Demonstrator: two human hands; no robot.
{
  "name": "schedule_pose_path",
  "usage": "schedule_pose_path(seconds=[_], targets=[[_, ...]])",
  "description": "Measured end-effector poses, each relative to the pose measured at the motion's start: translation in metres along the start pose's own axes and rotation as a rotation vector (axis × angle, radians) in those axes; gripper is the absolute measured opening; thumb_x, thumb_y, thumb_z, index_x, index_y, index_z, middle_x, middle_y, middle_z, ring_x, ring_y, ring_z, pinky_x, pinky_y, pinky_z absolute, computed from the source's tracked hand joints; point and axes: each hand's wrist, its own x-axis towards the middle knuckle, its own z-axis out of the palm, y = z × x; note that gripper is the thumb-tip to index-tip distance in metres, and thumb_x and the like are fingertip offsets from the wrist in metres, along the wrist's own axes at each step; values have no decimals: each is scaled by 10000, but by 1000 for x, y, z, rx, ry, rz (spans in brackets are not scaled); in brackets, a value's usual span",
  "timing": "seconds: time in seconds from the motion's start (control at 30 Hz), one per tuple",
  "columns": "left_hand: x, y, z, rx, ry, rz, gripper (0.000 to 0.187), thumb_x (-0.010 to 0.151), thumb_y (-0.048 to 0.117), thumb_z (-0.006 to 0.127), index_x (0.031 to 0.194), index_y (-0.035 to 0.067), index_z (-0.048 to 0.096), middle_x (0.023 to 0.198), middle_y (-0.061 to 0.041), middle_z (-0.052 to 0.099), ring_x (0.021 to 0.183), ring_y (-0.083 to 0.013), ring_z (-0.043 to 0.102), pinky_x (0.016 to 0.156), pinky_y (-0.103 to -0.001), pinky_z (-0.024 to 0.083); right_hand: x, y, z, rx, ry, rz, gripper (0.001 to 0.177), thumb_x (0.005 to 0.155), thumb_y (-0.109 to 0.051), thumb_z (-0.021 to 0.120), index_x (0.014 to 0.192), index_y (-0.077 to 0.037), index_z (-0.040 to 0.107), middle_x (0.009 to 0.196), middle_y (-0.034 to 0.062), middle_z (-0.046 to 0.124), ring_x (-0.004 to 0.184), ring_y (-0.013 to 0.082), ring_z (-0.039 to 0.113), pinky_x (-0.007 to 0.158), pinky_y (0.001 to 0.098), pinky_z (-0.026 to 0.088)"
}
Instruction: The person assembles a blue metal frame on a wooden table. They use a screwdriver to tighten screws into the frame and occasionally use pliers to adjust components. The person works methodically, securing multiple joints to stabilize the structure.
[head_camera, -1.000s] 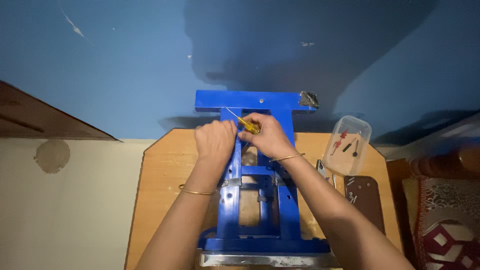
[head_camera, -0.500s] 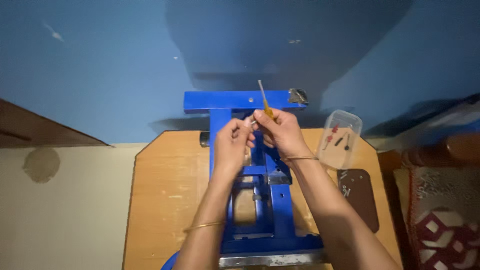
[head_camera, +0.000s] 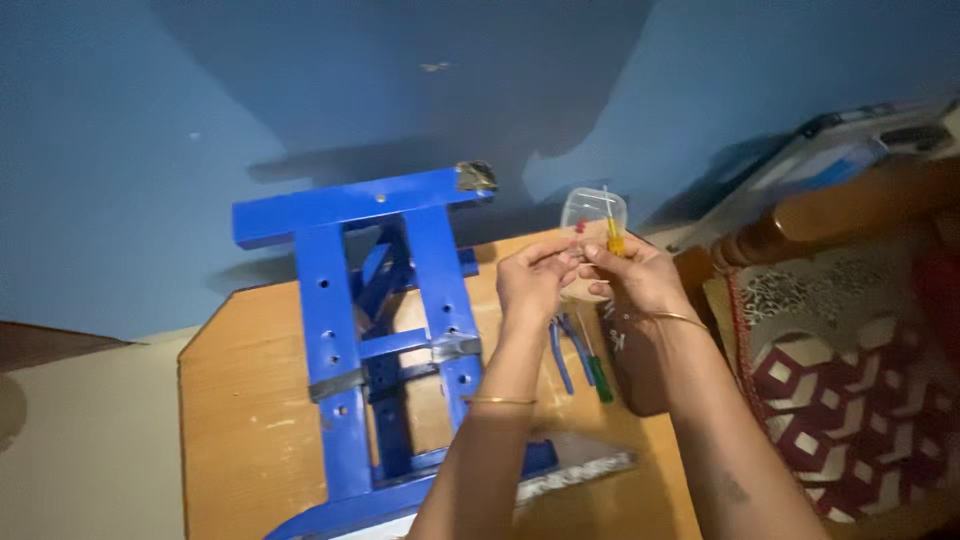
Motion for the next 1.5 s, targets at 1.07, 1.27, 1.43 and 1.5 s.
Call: schedule_pose_path(seconds=[1.07, 1.27, 1.43, 1.5], targets=[[-43, -377, 60, 754, 441, -95, 157, 822, 188, 733, 853, 44, 785, 765, -176, 741, 725, -305, 743, 680, -400, 571, 67, 274, -264, -225, 160, 306, 168, 865, 54, 718, 1029, 93, 721, 875, 162, 740, 720, 191, 735, 585, 304, 588], [-44, -376, 53, 755, 332, -59, 219, 862, 253, 683, 929, 61, 763, 797, -185, 741, 758, -315, 744, 715, -407, 574, 72, 306, -269, -61, 57, 223, 214, 853, 35, 743, 1063, 71, 721, 884, 159, 738, 724, 186, 719, 611, 288, 570], [-39, -366, 53, 708, 263, -181, 281, 834, 325, 698, 992, 107, 778, 903, -161, 770, 874, -308, 739, 797, -399, 562, 77, 293, -258, -224, 59, 248, 219, 876, 15, 730, 1091, 55, 735, 905, 145, 755, 752, 175, 717, 684, 285, 589], [-36, -351, 54, 669, 201, -280, 293, 779, 292, 716, 1008, 128, 794, 924, -153, 785, 894, -305, 750, 809, -398, 562, 77, 278, -247, -296, 110, 202, 245, 862, 28, 725, 1105, 41, 748, 916, 122, 758, 753, 162, 709, 685, 289, 591]])
